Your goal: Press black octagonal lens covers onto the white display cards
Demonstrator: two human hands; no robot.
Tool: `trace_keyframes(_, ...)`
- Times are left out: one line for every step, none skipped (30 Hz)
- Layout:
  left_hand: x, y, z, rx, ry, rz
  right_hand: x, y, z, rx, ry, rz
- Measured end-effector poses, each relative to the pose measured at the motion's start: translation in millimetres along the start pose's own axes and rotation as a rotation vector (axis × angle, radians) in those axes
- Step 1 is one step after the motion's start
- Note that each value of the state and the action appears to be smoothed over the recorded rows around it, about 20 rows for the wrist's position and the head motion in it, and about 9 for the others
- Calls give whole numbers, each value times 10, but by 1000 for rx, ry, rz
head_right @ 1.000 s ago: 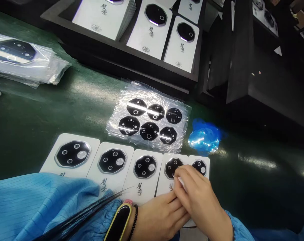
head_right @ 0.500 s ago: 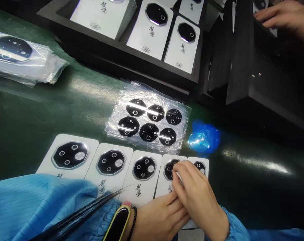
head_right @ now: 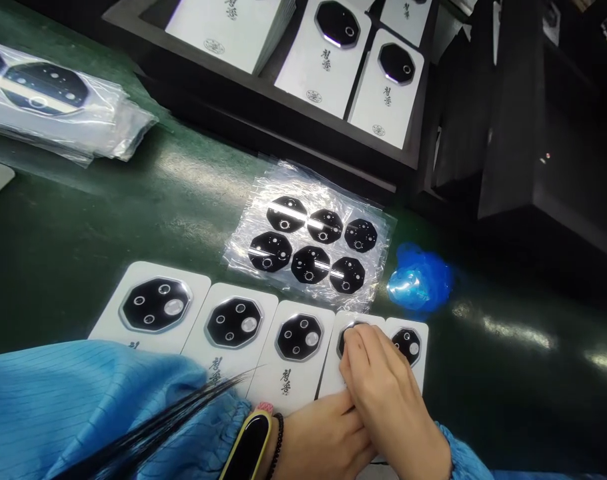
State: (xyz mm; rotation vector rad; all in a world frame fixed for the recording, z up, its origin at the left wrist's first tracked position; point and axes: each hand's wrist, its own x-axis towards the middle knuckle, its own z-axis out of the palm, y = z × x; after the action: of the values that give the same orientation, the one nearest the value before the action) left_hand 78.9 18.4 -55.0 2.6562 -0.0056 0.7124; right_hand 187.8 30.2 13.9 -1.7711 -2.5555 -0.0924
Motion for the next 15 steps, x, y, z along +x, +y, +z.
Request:
trace_keyframes(-1,1,2,5,0,0,4,-3,3,4,-1,3)
trace_keyframes(-2,2,1,17,0,-3,9,-5,3,8,-1,5)
trace_keyframes(-2,2,-1,28,10,-2,16,-5,2,14,-4,5)
trace_keyframes(-1,3,-5,39,15,-6,23,-4,-1,19,-6,8)
trace_keyframes(1,4,-11,45,19,-5,29,-3,-4,19,-7,9)
trace_keyframes(2,5,-18,48,12,-7,34,-1,-7,15,-6,9)
trace_keyframes(3,8,-26,45,4,-13,38,0,-9,12,-6,6)
trace_keyframes(5,10,-35,37,-3,-20,39,1,-11,14,-7,5)
trace_keyframes(5,12,-44,30,-7,-27,39,2,-13,20,-11,7)
trace_keyframes(6,13,-52,28,-8,-34,38,2,-15,26,-18,11)
trace_keyframes(7,12,-60,27,-2,-38,36,1,-16,32,-26,20)
trace_keyframes(8,10,-68,32,-1,-46,34,-1,-17,35,-30,30)
trace_keyframes(10,6,-74,36,7,-46,31,-4,-17,36,-32,36)
trace_keyframes(12,1,-80,38,5,-45,29,-8,-16,32,-32,38)
trace_keyframes(15,-4,-85,34,4,-39,28,-12,-14,29,-31,30)
